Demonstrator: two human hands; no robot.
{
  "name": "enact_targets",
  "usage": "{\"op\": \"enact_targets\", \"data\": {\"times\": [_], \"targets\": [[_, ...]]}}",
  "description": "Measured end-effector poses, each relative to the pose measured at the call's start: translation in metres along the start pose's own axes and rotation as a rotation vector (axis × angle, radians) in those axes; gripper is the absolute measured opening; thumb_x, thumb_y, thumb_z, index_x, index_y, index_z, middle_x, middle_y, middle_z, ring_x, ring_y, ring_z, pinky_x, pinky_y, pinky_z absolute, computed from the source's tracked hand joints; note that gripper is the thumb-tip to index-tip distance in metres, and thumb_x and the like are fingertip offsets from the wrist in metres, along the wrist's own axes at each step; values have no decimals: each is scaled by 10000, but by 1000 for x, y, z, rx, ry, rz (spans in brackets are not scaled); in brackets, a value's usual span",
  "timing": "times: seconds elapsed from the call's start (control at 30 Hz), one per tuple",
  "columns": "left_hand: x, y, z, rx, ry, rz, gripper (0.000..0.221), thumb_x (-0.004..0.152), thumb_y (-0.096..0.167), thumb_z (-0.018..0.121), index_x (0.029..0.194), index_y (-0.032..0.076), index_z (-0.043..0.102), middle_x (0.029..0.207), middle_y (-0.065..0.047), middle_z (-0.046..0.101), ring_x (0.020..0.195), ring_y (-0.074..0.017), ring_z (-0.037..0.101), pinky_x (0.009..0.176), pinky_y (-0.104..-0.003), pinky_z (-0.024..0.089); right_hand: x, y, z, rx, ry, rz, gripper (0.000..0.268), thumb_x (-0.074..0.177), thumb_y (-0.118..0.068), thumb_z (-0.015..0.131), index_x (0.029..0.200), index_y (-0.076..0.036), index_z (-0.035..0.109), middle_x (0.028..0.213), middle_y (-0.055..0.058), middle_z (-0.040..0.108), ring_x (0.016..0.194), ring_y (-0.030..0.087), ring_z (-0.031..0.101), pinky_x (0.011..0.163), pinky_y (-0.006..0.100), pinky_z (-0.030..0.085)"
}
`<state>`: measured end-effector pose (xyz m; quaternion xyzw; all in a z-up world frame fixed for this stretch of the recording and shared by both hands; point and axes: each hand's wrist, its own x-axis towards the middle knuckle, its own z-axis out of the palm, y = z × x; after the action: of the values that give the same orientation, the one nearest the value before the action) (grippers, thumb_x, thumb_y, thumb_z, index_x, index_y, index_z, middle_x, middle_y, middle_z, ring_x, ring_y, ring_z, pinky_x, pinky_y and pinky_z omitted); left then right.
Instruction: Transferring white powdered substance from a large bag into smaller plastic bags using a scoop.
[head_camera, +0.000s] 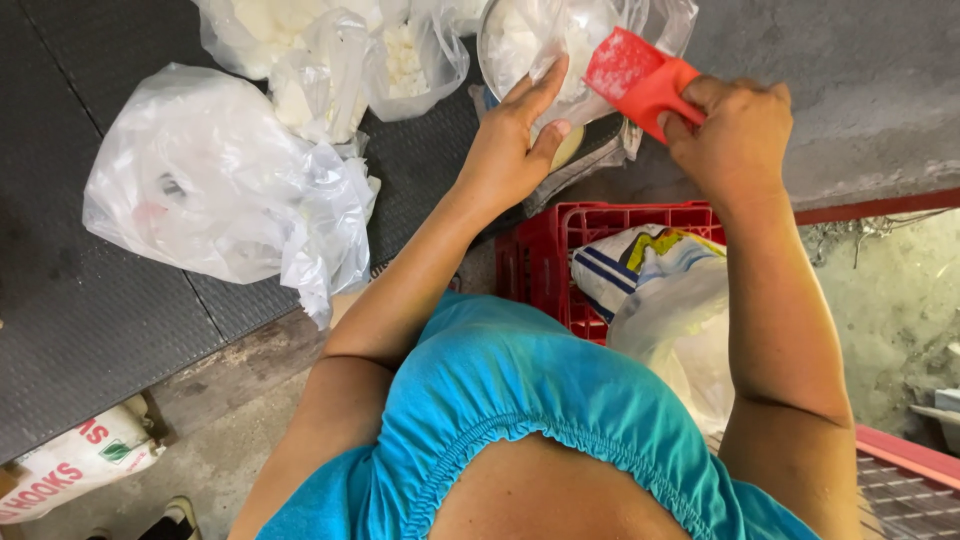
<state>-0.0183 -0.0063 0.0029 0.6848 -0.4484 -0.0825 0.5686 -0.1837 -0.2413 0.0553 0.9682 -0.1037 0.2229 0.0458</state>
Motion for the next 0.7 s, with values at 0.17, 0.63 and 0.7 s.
{"op": "enact_targets", "data": {"times": [0.17, 0.63, 0.7], "targets": [[-1, 0, 0, -10, -1, 26, 638, 1033, 128, 680, 1599, 110, 386, 1569, -161, 528, 1508, -416, 460, 1242, -425, 410, 5, -6, -2, -37, 2, 1, 184, 847, -218, 863, 941, -120, 739, 756, 33, 672, 816, 258, 642, 869, 425, 448], [4, 11, -2, -22, -3, 25, 625, 1015, 110, 677, 1579, 93, 408, 1555, -184, 531, 1486, -428, 438, 1213, -420, 415, 16, -28, 3, -277, 72, -312, 70, 855, -141, 720, 817, -142, 662, 724, -12, 641, 905, 208, 604, 906, 402, 381], [4, 12, -2, -14, -4, 12, 622, 1014, 112, 679, 1577, 97, 413, 1551, -182, 536, 1483, -426, 445, 1212, -420, 417, 18, -27, 1, -308, 74, -325, 82, 865, -140, 707, 803, -148, 655, 720, -15, 636, 881, 204, 591, 898, 408, 376]]}}
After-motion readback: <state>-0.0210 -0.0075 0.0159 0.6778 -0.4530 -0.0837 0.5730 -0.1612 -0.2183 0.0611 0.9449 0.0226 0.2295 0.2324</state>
